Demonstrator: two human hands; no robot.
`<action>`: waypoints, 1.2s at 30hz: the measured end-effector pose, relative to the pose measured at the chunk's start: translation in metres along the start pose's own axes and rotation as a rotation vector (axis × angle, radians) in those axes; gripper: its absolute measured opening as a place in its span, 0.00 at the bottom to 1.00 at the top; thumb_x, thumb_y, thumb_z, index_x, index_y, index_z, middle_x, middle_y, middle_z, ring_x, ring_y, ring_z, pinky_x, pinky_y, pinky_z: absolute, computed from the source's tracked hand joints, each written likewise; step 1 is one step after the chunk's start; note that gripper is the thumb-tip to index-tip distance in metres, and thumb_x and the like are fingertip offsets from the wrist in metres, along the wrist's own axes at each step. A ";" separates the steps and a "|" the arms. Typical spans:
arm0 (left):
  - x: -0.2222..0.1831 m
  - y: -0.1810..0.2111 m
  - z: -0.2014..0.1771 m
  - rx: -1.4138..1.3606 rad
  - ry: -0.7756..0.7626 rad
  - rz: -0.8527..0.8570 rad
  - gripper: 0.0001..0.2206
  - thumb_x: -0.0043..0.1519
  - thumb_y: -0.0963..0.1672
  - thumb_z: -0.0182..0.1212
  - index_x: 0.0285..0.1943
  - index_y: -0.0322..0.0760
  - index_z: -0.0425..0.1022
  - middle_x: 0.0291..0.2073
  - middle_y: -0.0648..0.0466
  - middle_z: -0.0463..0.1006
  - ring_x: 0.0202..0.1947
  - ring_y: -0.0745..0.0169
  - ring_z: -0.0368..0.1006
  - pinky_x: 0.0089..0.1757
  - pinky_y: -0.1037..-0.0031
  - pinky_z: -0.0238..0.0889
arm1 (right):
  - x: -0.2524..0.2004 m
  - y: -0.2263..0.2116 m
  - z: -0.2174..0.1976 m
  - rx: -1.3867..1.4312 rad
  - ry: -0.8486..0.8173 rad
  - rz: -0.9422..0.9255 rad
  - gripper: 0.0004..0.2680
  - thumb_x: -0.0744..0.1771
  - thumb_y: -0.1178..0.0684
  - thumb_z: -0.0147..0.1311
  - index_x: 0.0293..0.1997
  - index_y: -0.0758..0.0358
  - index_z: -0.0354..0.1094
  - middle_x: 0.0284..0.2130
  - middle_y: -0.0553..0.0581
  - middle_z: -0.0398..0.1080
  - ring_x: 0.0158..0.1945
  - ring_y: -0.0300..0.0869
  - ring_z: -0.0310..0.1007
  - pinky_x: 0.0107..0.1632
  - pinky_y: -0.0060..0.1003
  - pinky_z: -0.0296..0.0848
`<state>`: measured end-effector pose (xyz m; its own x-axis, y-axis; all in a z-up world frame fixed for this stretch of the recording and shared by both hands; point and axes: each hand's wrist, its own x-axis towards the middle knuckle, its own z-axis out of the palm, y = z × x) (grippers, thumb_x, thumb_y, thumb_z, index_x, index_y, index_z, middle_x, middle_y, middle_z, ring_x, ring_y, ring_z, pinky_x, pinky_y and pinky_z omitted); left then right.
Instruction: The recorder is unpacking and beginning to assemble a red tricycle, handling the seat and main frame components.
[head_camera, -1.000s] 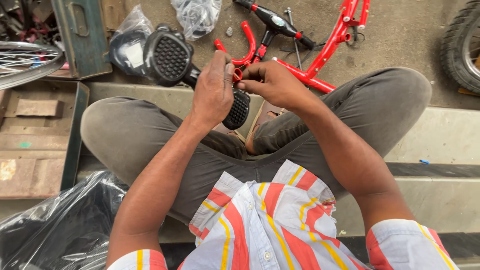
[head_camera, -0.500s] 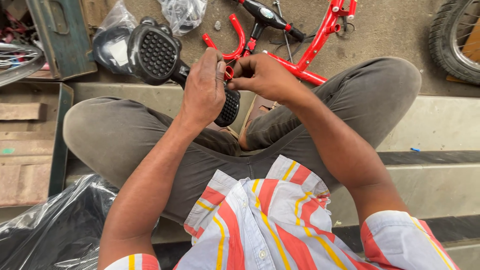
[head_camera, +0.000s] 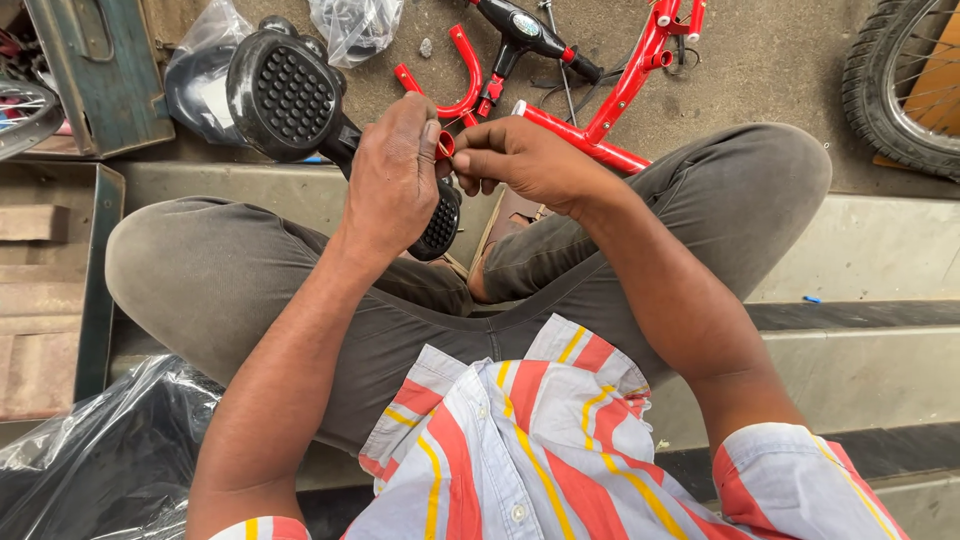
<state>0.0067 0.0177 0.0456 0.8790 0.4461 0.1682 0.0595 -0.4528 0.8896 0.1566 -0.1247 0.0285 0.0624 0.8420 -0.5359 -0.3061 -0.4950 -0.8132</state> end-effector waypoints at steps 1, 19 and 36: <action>-0.001 -0.001 0.000 -0.001 0.001 -0.001 0.03 0.73 0.38 0.50 0.46 0.30 0.65 0.35 0.41 0.71 0.34 0.37 0.70 0.36 0.54 0.60 | 0.002 0.001 0.001 0.000 0.000 0.001 0.08 0.70 0.50 0.53 0.45 0.63 0.74 0.32 0.47 0.74 0.36 0.33 0.72 0.43 0.30 0.72; 0.003 0.020 -0.016 -0.206 0.188 -0.366 0.09 0.78 0.44 0.39 0.49 0.32 0.60 0.28 0.51 0.74 0.25 0.64 0.71 0.30 0.71 0.65 | 0.082 0.063 -0.055 0.558 0.250 -0.069 0.06 0.61 0.63 0.49 0.37 0.63 0.69 0.32 0.53 0.70 0.36 0.37 0.70 0.40 0.32 0.70; 0.002 0.019 -0.019 -0.318 -0.026 -0.701 0.09 0.73 0.42 0.39 0.46 0.28 0.63 0.27 0.50 0.77 0.26 0.66 0.71 0.42 0.67 0.71 | 0.075 0.323 -0.251 0.138 1.725 0.457 0.26 0.55 0.52 0.75 0.53 0.65 0.64 0.44 0.60 0.74 0.45 0.48 0.75 0.49 0.41 0.73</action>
<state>0.0009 0.0246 0.0704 0.6967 0.5271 -0.4866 0.4714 0.1749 0.8644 0.3006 -0.2757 -0.3315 0.7537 -0.5423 -0.3713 -0.6457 -0.5055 -0.5724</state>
